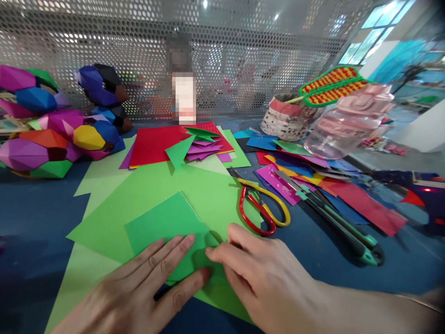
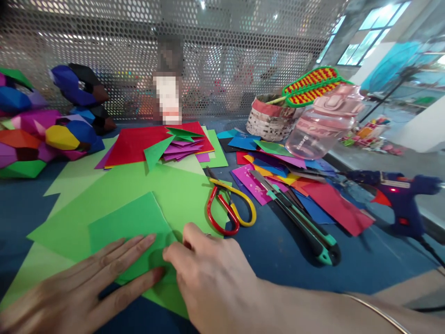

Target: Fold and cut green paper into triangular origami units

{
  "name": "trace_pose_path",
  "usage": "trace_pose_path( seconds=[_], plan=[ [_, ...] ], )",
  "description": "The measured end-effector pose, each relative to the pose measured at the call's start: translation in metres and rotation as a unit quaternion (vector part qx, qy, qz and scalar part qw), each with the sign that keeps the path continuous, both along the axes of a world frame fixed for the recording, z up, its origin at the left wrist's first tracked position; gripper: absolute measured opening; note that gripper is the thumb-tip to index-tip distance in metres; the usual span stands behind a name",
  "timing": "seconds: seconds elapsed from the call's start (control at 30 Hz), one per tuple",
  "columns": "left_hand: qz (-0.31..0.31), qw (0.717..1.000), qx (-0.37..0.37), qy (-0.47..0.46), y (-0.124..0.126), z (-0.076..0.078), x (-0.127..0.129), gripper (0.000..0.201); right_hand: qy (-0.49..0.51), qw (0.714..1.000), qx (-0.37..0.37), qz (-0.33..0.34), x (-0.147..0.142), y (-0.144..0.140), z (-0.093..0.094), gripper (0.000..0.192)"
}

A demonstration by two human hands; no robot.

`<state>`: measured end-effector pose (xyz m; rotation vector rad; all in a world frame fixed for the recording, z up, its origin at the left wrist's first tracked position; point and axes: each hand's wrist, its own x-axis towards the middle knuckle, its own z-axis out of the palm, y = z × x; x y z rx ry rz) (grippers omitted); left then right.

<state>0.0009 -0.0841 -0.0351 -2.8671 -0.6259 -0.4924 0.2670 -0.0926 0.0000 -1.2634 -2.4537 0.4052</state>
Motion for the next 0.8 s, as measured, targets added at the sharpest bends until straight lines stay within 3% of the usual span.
trace_pose_path(
  seconds=[0.2,0.37,0.57,0.67,0.73,0.8],
  plan=[
    [-0.008,1.000,-0.008,-0.015,0.003,-0.002,0.000,0.066,0.034,0.998,-0.039,-0.031,0.002,0.004,0.004,0.020],
    [0.003,1.000,-0.002,-0.001,0.004,-0.008,-0.005,0.057,0.089,0.985,-0.118,-0.084,0.007,0.000,0.006,0.049],
    [0.010,1.000,-0.007,0.024,0.005,-0.010,-0.011,0.052,0.113,0.984,-0.103,-0.088,0.015,-0.009,0.004,0.062],
    [0.003,1.000,-0.001,0.009,0.002,-0.006,-0.005,0.062,0.074,0.991,-0.083,-0.075,0.014,-0.006,0.006,0.048],
    [0.028,0.999,-0.019,-0.016,0.000,-0.002,-0.001,0.067,0.032,0.994,-0.079,-0.066,0.011,-0.003,0.011,0.032],
    [0.044,0.998,-0.036,-0.026,-0.001,0.002,0.001,0.067,-0.010,0.993,-0.089,-0.073,0.005,-0.001,0.016,0.026]
  ],
)
